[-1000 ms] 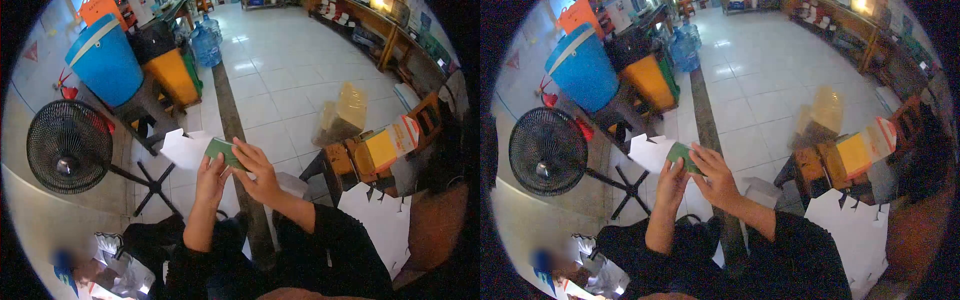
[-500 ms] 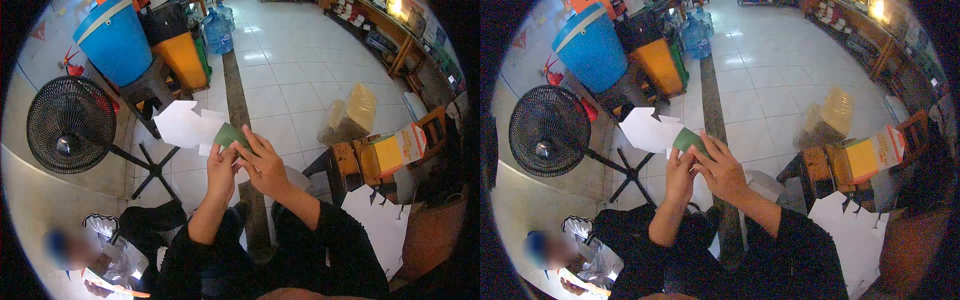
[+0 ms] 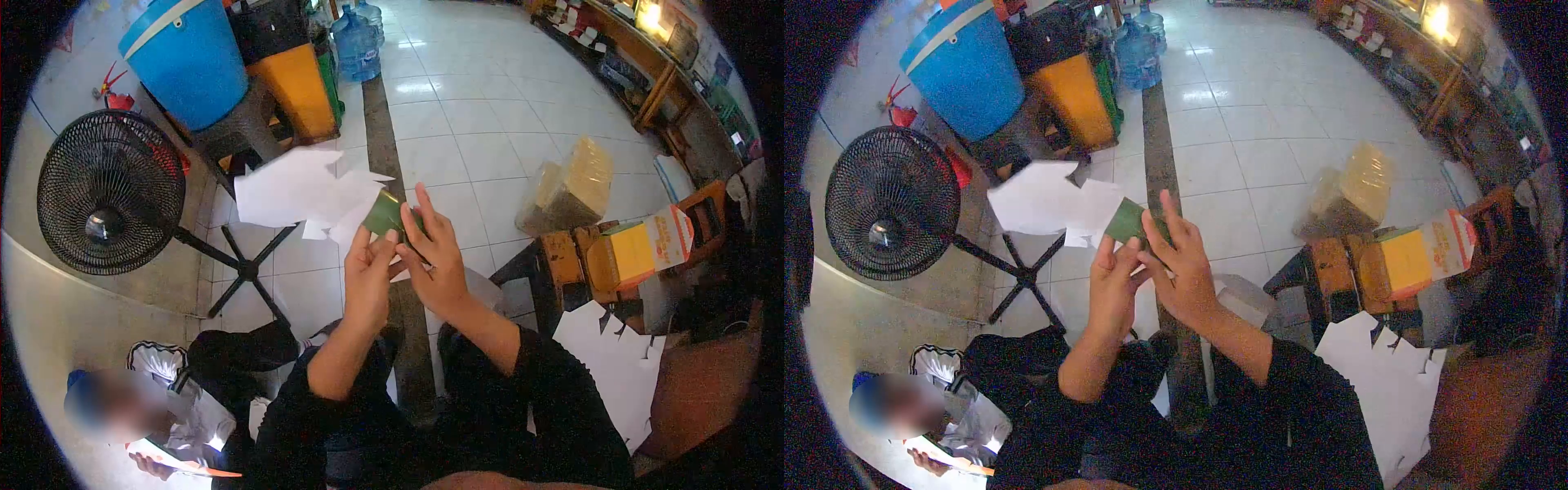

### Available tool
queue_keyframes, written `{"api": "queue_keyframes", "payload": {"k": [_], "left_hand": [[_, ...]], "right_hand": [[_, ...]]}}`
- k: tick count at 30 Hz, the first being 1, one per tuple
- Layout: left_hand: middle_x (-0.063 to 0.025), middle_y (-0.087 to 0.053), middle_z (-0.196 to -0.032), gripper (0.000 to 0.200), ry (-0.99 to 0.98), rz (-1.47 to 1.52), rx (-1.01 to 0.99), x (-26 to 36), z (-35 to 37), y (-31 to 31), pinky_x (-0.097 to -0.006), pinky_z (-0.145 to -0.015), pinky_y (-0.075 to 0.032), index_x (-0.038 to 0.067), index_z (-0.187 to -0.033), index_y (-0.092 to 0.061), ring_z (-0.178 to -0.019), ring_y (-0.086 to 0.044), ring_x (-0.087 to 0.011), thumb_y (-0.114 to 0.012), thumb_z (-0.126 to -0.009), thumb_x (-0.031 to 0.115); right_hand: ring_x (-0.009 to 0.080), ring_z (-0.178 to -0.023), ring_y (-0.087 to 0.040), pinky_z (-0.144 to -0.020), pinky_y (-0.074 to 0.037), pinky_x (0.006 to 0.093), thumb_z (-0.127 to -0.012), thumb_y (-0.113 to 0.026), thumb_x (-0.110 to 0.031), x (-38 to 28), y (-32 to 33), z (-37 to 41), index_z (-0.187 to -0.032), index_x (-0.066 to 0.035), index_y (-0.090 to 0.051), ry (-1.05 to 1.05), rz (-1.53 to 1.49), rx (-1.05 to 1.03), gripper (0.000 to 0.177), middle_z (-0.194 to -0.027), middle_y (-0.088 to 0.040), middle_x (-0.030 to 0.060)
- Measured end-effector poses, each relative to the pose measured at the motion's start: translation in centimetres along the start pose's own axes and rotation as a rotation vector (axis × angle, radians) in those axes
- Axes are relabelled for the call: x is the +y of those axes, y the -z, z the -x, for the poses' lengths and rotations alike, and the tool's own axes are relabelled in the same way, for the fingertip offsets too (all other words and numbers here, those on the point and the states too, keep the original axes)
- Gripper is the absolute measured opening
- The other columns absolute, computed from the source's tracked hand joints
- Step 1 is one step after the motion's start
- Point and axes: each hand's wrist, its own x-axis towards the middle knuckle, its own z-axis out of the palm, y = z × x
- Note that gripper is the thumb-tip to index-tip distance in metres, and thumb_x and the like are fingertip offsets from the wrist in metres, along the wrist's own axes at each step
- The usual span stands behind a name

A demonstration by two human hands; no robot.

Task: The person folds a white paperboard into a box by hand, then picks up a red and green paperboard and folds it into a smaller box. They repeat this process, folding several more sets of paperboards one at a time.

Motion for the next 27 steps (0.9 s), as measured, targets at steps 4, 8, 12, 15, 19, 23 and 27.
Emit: {"api": "queue_keyframes", "payload": {"k": [4, 8, 12, 15, 19, 23, 27], "left_hand": [[-0.0064, -0.070, -0.115, 0.045, -0.118, -0.071, -0.058, 1.2, -0.8, 0.1, -0.0294, -0.083, -0.054, 0.006, -0.141, -0.045, -0.100, -0.066, -0.0114, -0.062, -0.100, 0.013], [-0.0077, -0.066, -0.119, 0.040, 0.084, -0.268, -0.147, 2.8, -1.8, 3.0, -0.0329, -0.093, -0.053, 0.007, -0.138, -0.047, -0.107, -0.066, -0.0176, -0.056, -0.103, 0.024], [-0.0036, -0.067, -0.119, 0.037, 0.063, -0.466, -0.275, 3.3, -2.4, 4.3, -0.0293, -0.096, -0.048, 0.006, -0.134, -0.059, -0.104, -0.063, -0.0126, -0.055, -0.105, 0.028], [-0.0059, -0.070, -0.110, 0.036, 0.013, -0.596, -0.268, 2.9, -2.9, 4.8, -0.0272, -0.090, -0.050, 0.008, -0.136, -0.061, -0.100, -0.062, -0.0114, -0.054, -0.106, 0.026], [-0.0016, -0.067, -0.101, 0.035, -0.079, -0.731, -0.267, 3.4, -2.7, 3.8, -0.0234, -0.081, -0.047, 0.005, -0.135, -0.059, -0.089, -0.059, -0.0068, -0.051, -0.105, 0.021], [0.0038, -0.058, -0.078, 0.035, -0.099, -0.647, -0.232, 3.5, -2.5, 3.5, -0.0214, -0.062, -0.039, 0.009, -0.137, -0.058, -0.067, -0.049, -0.0024, -0.049, -0.104, 0.015], [0.0071, -0.048, -0.060, 0.037, -0.103, -0.774, -0.208, 3.9, -2.1, 3.5, -0.0234, -0.055, -0.032, 0.015, -0.138, -0.057, -0.057, -0.041, -0.0025, -0.051, -0.102, 0.014]], "right_hand": [[0.0375, -0.130, -0.051, -0.112, -0.037, 0.0452, -0.096, -0.062, -0.020, -1.2, 0.3, -0.2, -0.154, -0.006, -0.039, 0.005, -0.100, -0.024, 0.063, -0.164, -0.024, 0.0212], [0.0222, -0.112, -0.057, -0.099, -0.048, 0.0367, -0.101, -0.057, -0.022, 0.4, 0.8, 0.2, -0.153, -0.010, -0.041, -0.270, -0.526, 0.041, 0.056, -0.157, -0.036, 0.0144], [0.0087, -0.092, -0.056, -0.077, -0.052, 0.0251, -0.103, -0.056, -0.022, 2.9, 2.6, -1.1, -0.145, -0.012, -0.053, -0.460, -0.575, 0.043, 0.043, -0.129, -0.055, 0.0068], [0.0057, -0.085, -0.055, -0.070, -0.050, 0.0215, -0.103, -0.058, -0.023, 4.3, 2.2, -0.8, -0.139, -0.012, -0.059, -0.553, -0.600, -0.037, 0.038, -0.108, -0.060, 0.0023], [0.0043, -0.080, -0.055, -0.066, -0.048, 0.0200, -0.101, -0.063, -0.024, 4.6, 1.9, -0.6, -0.133, -0.009, -0.063, -0.491, -0.648, -0.201, 0.035, -0.093, -0.061, -0.0026], [0.0048, -0.075, -0.054, -0.068, -0.048, 0.0224, -0.097, -0.069, -0.022, 2.7, 3.5, -1.4, -0.123, -0.008, -0.068, -0.726, -0.822, -0.339, 0.029, -0.083, -0.058, -0.0054], [0.0049, -0.072, -0.051, -0.065, -0.046, 0.0238, -0.090, -0.077, -0.019, 3.9, 3.4, -1.2, -0.117, -0.007, -0.071, -0.580, -0.763, -0.345, 0.030, -0.078, -0.055, -0.0071]]}}
